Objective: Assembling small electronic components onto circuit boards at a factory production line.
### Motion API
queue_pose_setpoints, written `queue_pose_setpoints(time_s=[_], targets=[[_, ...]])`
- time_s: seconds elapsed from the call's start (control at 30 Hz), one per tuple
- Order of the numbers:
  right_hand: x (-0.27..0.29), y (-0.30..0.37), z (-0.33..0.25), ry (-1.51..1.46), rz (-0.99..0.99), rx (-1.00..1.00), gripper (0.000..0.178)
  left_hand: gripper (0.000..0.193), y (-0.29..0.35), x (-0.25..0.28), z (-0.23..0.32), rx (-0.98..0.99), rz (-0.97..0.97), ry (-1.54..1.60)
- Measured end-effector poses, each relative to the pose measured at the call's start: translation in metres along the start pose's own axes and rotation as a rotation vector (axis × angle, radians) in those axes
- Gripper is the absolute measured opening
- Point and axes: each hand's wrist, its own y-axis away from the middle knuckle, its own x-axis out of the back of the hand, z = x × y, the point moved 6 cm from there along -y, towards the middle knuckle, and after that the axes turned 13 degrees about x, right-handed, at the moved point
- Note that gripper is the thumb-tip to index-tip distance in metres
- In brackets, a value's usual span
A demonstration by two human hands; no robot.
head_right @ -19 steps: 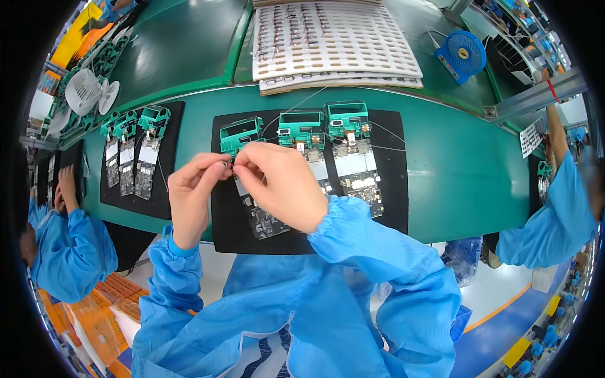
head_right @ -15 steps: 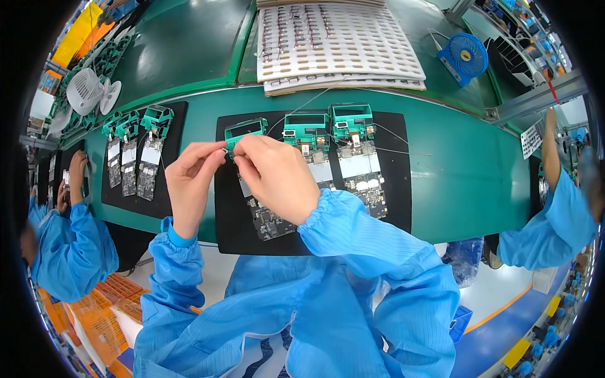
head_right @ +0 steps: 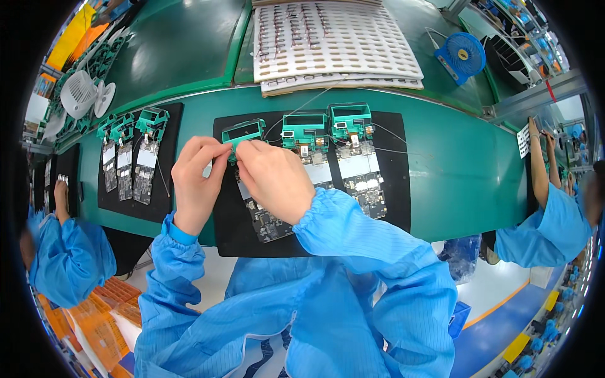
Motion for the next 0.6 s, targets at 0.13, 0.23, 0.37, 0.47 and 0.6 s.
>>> queue_pose_setpoints(time_s=[0.13,0.23,0.37,0.47,0.6], targets=[[0.026,0.004,-0.009,0.168,0.007,0.03,0.008,0.024,0.006,0.0,0.013,-0.131,-0.02,-0.17],[0.073,0.011,-0.003,0.41,0.141,0.079,0.01,0.035,0.014,0.002,0.015,-0.222,-0.039,-0.345],[0.108,0.024,0.019,0.679,0.205,0.014,0.007,0.041,0.015,0.001,0.01,-0.287,-0.06,-0.419],[0.098,0.029,0.029,0.81,0.084,0.015,0.01,0.044,0.014,0.001,0.009,-0.286,-0.082,-0.388],[0.086,0.025,0.031,0.975,-0.024,0.043,0.01,0.049,0.015,0.002,0.0,-0.209,-0.15,-0.258]])
